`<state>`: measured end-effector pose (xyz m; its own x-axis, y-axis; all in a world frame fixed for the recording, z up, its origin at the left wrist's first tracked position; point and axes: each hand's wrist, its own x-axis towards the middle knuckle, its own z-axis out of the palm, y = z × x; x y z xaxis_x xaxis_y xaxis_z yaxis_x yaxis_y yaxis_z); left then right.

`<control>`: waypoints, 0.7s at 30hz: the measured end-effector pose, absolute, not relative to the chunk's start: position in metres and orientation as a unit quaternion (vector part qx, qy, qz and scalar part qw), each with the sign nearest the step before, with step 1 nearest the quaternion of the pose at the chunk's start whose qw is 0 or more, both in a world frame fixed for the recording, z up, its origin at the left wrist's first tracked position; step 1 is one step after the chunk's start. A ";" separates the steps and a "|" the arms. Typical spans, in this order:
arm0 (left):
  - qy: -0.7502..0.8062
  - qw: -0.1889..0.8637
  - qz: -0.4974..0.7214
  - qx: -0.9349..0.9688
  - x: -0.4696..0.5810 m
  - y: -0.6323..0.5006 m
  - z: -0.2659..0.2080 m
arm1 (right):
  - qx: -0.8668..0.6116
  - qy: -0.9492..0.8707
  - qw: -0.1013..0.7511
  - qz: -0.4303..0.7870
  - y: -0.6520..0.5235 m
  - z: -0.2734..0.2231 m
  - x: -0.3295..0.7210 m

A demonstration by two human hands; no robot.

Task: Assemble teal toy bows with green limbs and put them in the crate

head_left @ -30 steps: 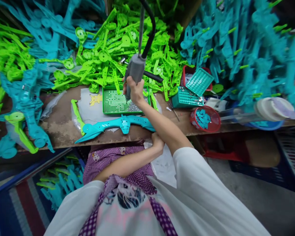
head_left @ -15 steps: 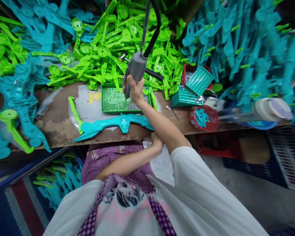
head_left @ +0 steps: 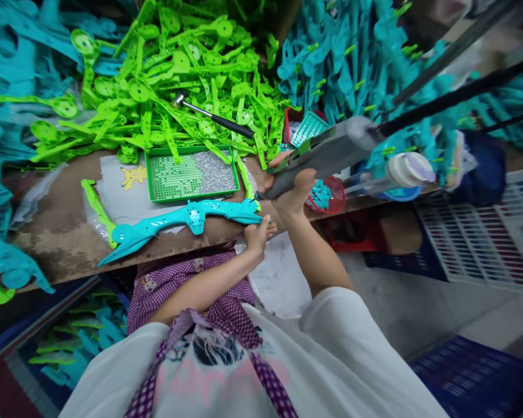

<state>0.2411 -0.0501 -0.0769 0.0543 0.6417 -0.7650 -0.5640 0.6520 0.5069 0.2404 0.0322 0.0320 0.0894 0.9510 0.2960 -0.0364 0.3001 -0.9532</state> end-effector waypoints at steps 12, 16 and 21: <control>0.549 0.715 0.432 0.037 0.239 -0.052 -0.069 | -0.458 -0.517 0.592 0.415 0.037 -0.011 0.255; 0.550 0.712 0.435 0.031 0.241 -0.051 -0.072 | -0.447 -0.524 0.584 0.430 0.038 -0.015 0.253; 0.549 0.710 0.440 0.023 0.242 -0.051 -0.072 | -0.417 -0.540 0.575 0.452 0.039 -0.017 0.252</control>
